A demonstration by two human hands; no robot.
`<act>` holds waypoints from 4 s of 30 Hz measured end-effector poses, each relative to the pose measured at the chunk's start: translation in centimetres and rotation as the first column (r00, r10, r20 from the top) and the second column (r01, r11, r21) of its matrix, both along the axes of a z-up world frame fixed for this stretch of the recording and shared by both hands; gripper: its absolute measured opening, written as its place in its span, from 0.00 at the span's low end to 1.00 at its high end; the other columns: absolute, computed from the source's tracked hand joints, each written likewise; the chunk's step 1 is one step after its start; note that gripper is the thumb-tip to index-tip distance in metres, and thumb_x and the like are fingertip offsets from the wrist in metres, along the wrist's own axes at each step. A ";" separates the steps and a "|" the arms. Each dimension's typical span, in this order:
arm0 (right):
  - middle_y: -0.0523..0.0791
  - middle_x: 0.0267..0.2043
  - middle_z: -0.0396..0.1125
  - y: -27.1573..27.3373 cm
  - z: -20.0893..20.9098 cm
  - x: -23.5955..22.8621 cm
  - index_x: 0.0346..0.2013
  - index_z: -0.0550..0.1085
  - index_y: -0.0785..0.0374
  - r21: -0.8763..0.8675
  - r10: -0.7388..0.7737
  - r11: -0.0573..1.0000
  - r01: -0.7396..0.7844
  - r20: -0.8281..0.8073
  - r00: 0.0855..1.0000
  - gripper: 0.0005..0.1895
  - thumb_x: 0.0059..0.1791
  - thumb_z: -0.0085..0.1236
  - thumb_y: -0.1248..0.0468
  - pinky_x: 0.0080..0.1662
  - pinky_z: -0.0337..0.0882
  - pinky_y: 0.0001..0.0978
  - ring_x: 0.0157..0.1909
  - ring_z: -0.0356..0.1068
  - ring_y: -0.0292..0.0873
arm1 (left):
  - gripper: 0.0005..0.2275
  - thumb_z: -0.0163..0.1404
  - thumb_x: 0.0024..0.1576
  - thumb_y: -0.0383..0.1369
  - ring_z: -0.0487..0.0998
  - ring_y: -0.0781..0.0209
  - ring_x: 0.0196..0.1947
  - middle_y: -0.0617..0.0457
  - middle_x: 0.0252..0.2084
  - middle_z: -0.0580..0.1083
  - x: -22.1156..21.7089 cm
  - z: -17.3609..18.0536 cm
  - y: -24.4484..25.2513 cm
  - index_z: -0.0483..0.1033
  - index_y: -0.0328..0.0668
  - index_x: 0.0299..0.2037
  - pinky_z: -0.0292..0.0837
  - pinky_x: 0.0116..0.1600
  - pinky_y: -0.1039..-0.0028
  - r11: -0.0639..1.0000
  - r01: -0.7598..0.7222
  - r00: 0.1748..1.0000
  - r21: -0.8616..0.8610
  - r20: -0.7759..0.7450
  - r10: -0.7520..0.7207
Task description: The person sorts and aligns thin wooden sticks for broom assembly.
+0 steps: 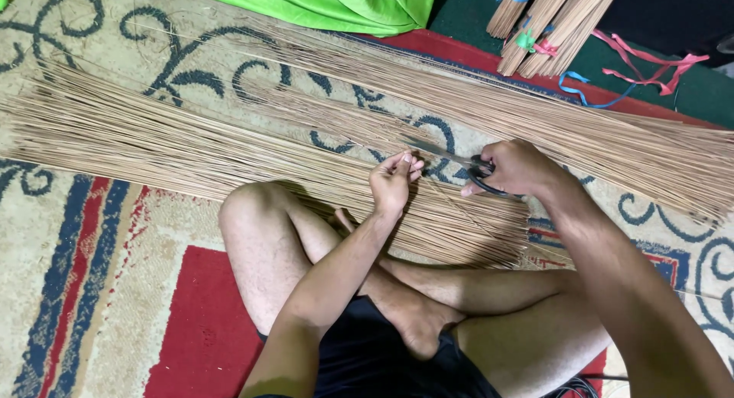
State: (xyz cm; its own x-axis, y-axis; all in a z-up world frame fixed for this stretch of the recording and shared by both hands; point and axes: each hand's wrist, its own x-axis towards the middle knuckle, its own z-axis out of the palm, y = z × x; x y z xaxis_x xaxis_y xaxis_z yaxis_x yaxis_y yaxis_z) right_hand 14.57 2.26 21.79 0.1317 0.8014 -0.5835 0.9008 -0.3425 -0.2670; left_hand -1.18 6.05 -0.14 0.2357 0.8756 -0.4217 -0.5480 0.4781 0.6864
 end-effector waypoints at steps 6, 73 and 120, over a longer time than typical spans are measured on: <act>0.57 0.25 0.73 1.6 -0.8 1.4 0.24 0.79 0.65 -0.044 0.068 0.997 -0.063 0.131 0.989 0.24 0.36 0.75 0.46 0.41 0.74 0.49 0.36 0.77 0.64 | 0.08 0.51 0.64 0.24 0.85 0.49 0.39 0.37 0.39 0.80 0.2 -0.3 -0.1 0.78 0.28 0.51 0.85 0.46 0.64 1.000 0.002 1.000 -0.027 -0.002 -0.002; 0.55 0.36 0.78 8.7 -4.0 0.1 0.30 0.82 0.55 -0.314 0.230 0.942 -0.121 0.337 0.913 0.25 0.31 0.70 0.40 0.45 0.77 0.48 0.46 0.78 0.60 | 0.07 0.50 0.64 0.24 0.85 0.49 0.38 0.37 0.38 0.80 1.7 -1.8 -1.0 0.78 0.29 0.48 0.85 0.46 0.65 0.998 0.044 0.999 -0.043 0.011 -0.043; 0.50 0.31 0.71 -5.2 -22.8 10.2 0.32 0.82 0.64 0.686 -0.288 0.718 0.117 0.140 0.948 0.06 0.45 0.66 0.63 0.43 0.76 0.45 0.38 0.75 0.55 | 0.08 0.50 0.65 0.25 0.85 0.45 0.40 0.37 0.39 0.80 -1.0 -2.8 -1.2 0.78 0.27 0.49 0.86 0.48 0.55 0.993 -0.035 0.994 -0.117 -0.112 0.021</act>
State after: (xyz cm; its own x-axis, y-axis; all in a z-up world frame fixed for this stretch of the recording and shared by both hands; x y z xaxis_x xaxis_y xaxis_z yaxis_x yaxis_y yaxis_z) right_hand 24.80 -2.95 -1.04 0.3919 0.9074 0.1517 0.8931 -0.3357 -0.2995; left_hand -2.20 4.84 -2.92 0.1582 0.8237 -0.5445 -0.4867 0.5449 0.6828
